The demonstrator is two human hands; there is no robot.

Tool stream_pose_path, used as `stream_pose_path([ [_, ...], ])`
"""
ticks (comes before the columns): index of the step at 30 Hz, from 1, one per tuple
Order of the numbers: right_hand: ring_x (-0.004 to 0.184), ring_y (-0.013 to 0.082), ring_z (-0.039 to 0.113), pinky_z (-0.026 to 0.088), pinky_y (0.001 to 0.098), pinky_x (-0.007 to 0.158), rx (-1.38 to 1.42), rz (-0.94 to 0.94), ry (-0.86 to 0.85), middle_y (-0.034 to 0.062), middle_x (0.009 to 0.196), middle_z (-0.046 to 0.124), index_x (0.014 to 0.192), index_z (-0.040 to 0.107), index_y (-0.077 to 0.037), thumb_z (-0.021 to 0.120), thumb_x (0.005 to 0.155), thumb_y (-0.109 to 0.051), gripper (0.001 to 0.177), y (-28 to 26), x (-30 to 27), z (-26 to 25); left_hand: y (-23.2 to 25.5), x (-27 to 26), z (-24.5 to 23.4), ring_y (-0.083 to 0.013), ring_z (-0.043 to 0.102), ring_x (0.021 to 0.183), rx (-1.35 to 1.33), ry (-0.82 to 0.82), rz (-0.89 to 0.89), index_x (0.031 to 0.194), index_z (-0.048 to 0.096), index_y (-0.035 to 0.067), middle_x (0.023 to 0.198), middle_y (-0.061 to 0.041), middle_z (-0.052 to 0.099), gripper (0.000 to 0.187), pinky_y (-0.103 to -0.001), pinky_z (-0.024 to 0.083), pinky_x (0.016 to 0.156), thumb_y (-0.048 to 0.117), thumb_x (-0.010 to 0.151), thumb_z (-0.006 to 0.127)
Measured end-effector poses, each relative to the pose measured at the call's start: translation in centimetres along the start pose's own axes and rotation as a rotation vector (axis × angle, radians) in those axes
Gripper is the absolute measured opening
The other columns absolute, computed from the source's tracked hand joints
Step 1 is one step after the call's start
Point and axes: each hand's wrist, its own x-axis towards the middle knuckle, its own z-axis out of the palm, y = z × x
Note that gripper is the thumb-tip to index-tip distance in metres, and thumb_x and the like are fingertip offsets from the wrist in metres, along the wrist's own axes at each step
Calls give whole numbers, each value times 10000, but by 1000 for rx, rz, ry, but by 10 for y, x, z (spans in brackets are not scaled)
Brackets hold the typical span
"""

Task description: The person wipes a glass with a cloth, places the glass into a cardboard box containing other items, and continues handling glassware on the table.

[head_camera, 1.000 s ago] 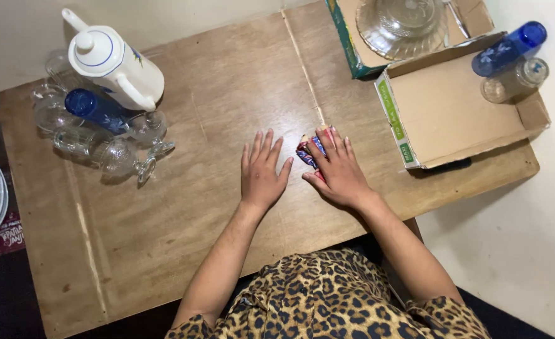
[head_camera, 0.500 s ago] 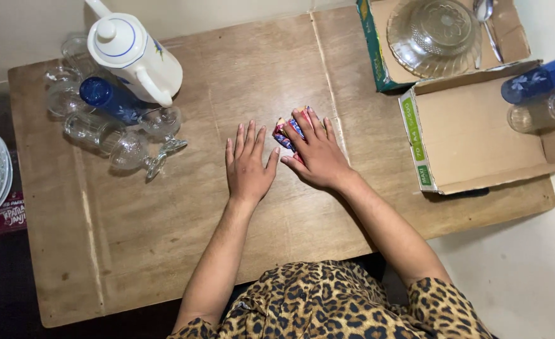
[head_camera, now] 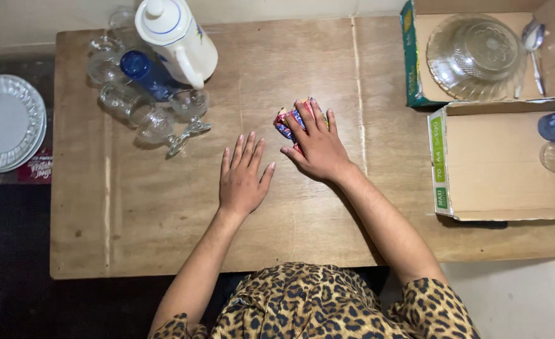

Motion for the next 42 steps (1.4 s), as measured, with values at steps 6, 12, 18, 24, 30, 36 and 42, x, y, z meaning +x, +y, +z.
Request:
stream_pose_path([
  [6, 1560, 442, 121, 131, 680, 1209, 7, -26, -24, 170, 1676, 222, 1606, 343, -192, 483, 1018, -615, 738, -6, 5, 4, -11, -22, -17, -342, 317, 1514, 2, -112, -64, 1535, 452, 136, 1622, -129, 392, 585, -590, 226, 1192, 453, 1044, 484],
  [12, 1553, 449, 147, 150, 673, 1209, 9, -45, 6, 180, 1673, 229, 1610, 341, -189, 505, 1023, -582, 725, -8, 1, 3, -16, -41, -27, -345, 296, 1519, 51, -125, -87, 1557, 410, 137, 1639, -139, 352, 601, -593, 219, 1194, 449, 1047, 475],
  [18, 1557, 431, 161, 150, 695, 1198, 14, -53, 82, 182, 1667, 256, 1594, 367, -206, 501, 1036, -567, 678, -9, -7, 8, -18, -55, -33, -340, 259, 1535, 51, -145, -135, 1575, 384, 151, 1657, -129, 321, 613, -591, 179, 1206, 478, 1058, 426],
  [24, 1586, 341, 117, -63, 701, 1185, -133, -170, 211, 129, 1688, 295, 1516, 495, -221, 493, 1052, -540, 563, -15, -13, 25, -23, -66, -28, -348, 280, 1526, 88, -109, -143, 1573, 391, 157, 1649, -135, 334, 613, -597, 196, 1198, 490, 1059, 421],
  [30, 1484, 280, 432, -91, 730, 1182, -248, -475, 573, 94, 1502, 578, 1296, 687, -235, 699, 899, -355, 415, -33, -19, 46, -27, -80, -26, -365, 320, 1506, 97, -5, -146, 1543, 442, 159, 1632, -140, 370, 618, -612, 234, 1175, 519, 1041, 440],
  [36, 1391, 305, 546, 245, 613, 1219, -89, -613, 549, 133, 1472, 595, 1260, 701, -186, 659, 905, -289, 373, -60, -30, 47, -31, -95, -32, -361, 312, 1510, 112, -5, -180, 1551, 430, 166, 1640, -132, 355, 637, -621, 239, 1173, 526, 1026, 459],
  [42, 1393, 408, 514, 441, 524, 1121, 48, -597, 330, 231, 1500, 525, 1390, 627, -140, 660, 931, -261, 476, -87, -39, 39, -36, -108, -42, -368, 288, 1520, 103, -14, -222, 1552, 420, 162, 1650, -139, 333, 636, -620, 219, 1182, 527, 1032, 446],
])
